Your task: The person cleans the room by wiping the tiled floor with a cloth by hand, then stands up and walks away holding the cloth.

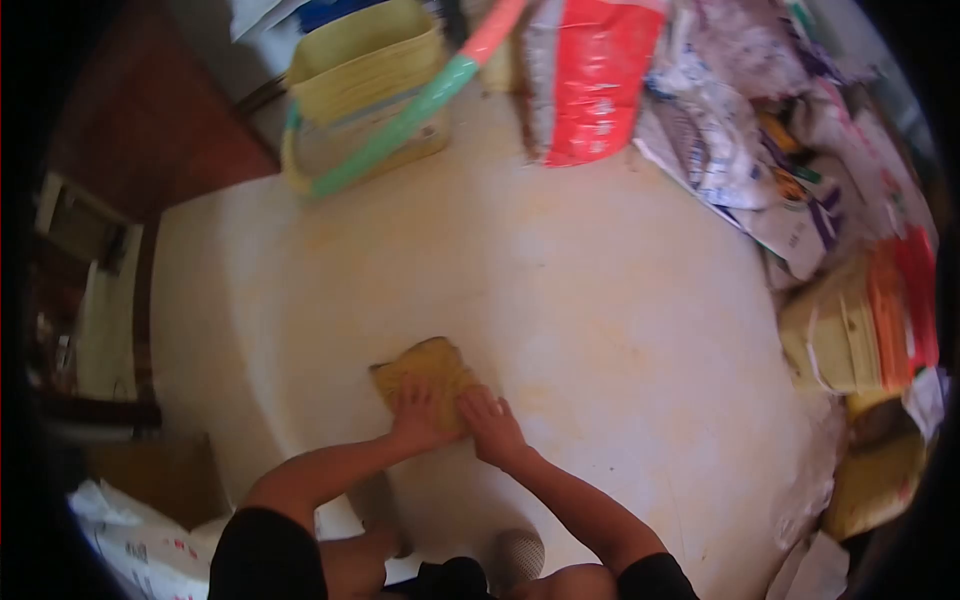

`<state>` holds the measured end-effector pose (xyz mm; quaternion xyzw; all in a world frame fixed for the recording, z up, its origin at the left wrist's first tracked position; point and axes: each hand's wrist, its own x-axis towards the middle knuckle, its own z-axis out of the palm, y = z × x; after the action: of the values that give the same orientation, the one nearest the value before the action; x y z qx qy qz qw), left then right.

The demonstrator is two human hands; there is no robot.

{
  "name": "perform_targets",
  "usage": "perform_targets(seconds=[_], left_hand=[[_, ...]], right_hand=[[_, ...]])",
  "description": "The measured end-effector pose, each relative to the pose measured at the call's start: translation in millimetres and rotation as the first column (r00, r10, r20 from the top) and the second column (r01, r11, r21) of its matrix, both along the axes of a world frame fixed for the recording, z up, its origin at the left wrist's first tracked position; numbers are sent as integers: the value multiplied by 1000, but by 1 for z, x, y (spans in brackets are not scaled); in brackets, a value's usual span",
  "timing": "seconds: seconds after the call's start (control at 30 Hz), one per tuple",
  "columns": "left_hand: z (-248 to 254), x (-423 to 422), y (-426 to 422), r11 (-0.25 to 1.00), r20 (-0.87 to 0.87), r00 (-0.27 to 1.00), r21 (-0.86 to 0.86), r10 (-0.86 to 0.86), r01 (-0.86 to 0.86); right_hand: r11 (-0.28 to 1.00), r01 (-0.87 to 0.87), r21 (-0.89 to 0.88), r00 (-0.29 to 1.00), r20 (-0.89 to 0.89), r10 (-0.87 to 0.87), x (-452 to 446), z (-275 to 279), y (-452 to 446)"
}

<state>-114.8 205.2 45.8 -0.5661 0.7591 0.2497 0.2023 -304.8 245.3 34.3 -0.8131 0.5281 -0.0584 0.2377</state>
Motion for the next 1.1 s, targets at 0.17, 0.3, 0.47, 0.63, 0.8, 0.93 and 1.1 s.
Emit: perform_targets(seconds=[0.17,0.3,0.47,0.63,0.8,0.93,1.1], left_hand=[[-13,-1,-28,988,-69,995,-140,-77,66],[-16,33,-152,983,-23,999,-182,-44,39],[-10,68,-190,985,3,994,-136,-106,106],[-8,91,-71,786,-131,790,-284,-599,549],[-35,193,-44,900,-193,907,-310,-374,306],[-26,298,-51,876,-259,931,-343,258,-338],[-73,309,46,863,-368,907,-369,206,-346]], right_hand=[[992,81,101,991,98,-91,3,21,2],[985,150,88,966,200,-165,-2,57,16],[973,172,152,976,110,-190,-29,67,68],[951,213,226,943,208,-260,7,64,99],[933,208,295,947,176,-267,24,124,66],[669,480,567,743,143,-654,39,168,38],[816,251,520,874,241,-422,88,231,-46]])
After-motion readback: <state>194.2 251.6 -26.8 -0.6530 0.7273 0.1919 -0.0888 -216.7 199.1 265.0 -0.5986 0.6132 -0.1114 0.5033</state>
